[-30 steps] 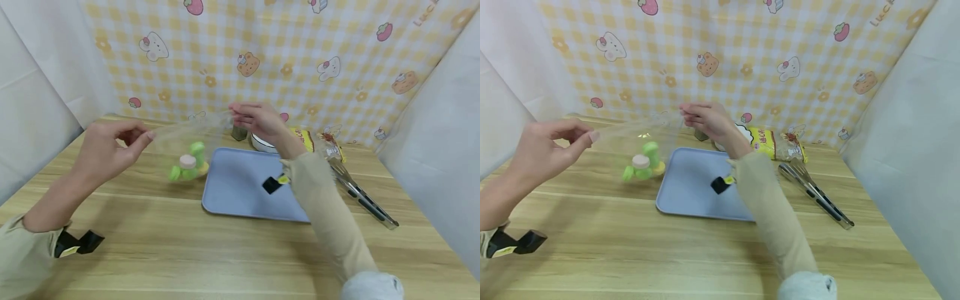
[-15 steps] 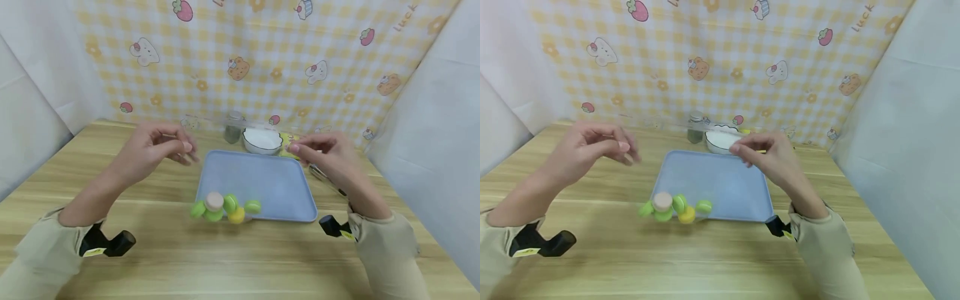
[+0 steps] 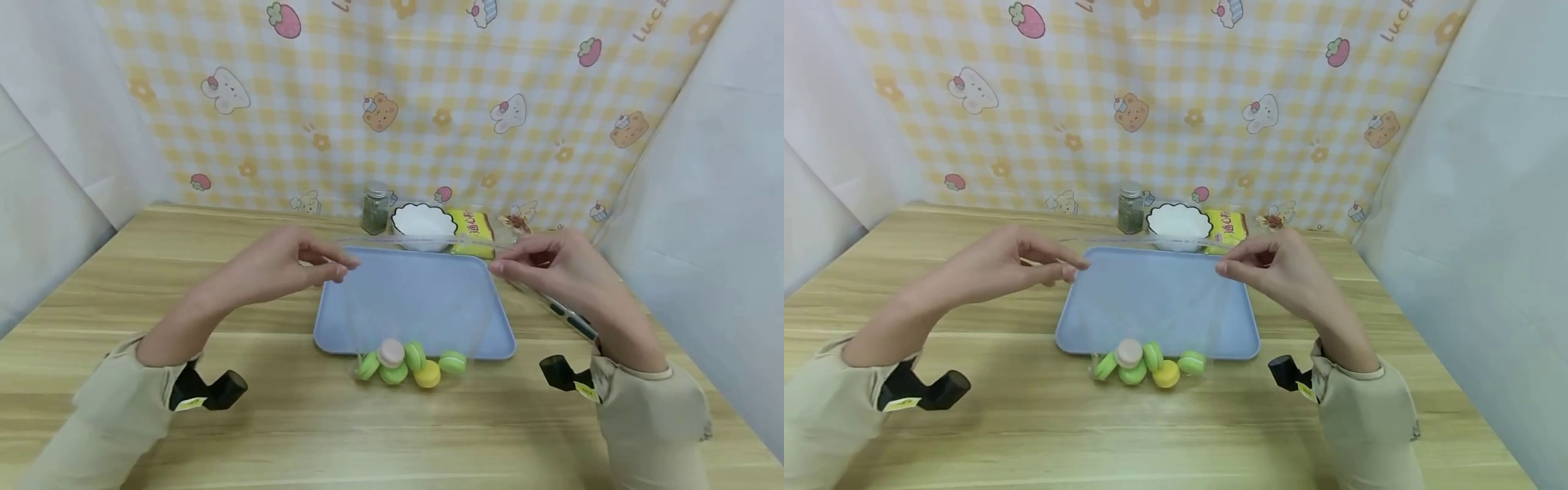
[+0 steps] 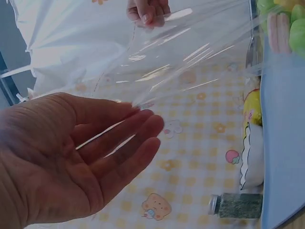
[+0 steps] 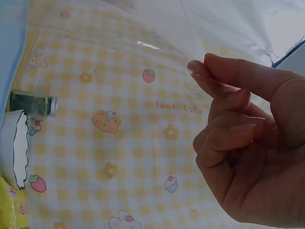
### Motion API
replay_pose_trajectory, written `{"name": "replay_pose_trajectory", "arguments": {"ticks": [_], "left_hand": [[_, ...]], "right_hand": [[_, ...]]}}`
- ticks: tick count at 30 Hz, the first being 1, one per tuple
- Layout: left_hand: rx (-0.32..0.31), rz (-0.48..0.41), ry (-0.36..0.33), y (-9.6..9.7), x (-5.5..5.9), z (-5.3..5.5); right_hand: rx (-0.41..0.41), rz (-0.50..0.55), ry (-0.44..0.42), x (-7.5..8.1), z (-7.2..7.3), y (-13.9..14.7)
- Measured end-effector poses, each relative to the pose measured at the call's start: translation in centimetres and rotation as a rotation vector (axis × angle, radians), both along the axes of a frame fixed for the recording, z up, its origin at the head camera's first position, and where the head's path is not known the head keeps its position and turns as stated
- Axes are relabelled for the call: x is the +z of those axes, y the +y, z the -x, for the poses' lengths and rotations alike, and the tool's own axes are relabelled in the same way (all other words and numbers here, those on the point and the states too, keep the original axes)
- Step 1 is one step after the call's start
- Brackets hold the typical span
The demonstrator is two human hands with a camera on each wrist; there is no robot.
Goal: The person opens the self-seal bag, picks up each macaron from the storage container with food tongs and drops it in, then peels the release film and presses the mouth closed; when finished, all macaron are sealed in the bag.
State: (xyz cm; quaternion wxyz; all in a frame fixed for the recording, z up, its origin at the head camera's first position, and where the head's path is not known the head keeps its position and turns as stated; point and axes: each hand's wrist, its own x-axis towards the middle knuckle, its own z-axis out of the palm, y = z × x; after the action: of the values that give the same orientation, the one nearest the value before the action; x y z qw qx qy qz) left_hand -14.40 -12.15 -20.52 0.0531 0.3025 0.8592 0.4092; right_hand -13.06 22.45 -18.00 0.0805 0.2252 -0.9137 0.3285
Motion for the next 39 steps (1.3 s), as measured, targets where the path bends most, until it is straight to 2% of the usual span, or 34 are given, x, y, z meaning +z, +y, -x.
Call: {"name": "replay_pose_trajectory", "arguments": {"ticks": [3, 9, 16, 21, 23, 25, 26, 29, 31, 33, 35, 37, 39], "left_hand": [[0.015, -0.124, -0.017, 0.5, -0.8, 0.4], [0.024, -0.329, -0.110, 1.6, -1.6, 0.8], [-0.013, -0.431, -0.197, 1.9, -1.8, 0.9], [0.008, -0.509, -0.229, 2.4, -1.9, 0.7], [0.025, -0.538, -0.230, 2.7, -2.1, 0.7], [0.046, -0.560, -0.224, 2.8, -2.2, 0.7], [0.059, -0.569, -0.219, 2.9, -2.2, 0.7], [0.106, -0.582, -0.197, 2.9, -2.3, 0.6], [0.126, -0.590, -0.179, 2.9, -2.2, 0.5], [0.135, -0.595, -0.162, 2.9, -2.2, 0.4], [0.131, -0.597, -0.140, 2.9, -2.1, 0.2], [0.114, -0.590, -0.114, 3.0, -2.0, 0.0], [0.089, -0.564, -0.082, 3.0, -2.0, -0.2]], "right_hand": [[-0.018, -0.039, -0.010, -0.1, 0.3, 0.0], [-0.050, -0.030, -0.042, -0.1, 0.3, 0.1], [-0.069, -0.023, -0.079, 0.1, 0.3, 0.6], [-0.073, -0.041, -0.116, 0.2, 0.5, 0.8], [-0.062, -0.067, -0.100, 0.2, 0.5, 0.9], [-0.066, -0.106, -0.045, 0.3, 0.4, 0.9], [-0.075, -0.132, 0.009, 0.3, 0.3, 0.7], [-0.110, -0.185, 0.216, 0.6, -0.6, -0.1], [-0.099, -0.184, 0.385, 0.8, -1.3, -1.0], [-0.020, -0.152, 0.528, 1.0, -2.0, -2.5], [0.100, -0.096, 0.629, 0.9, -2.3, -4.3], [0.220, -0.068, 0.689, 0.5, -2.3, -6.4], [0.293, -0.052, 0.705, -0.1, -2.2, -8.4]]}}
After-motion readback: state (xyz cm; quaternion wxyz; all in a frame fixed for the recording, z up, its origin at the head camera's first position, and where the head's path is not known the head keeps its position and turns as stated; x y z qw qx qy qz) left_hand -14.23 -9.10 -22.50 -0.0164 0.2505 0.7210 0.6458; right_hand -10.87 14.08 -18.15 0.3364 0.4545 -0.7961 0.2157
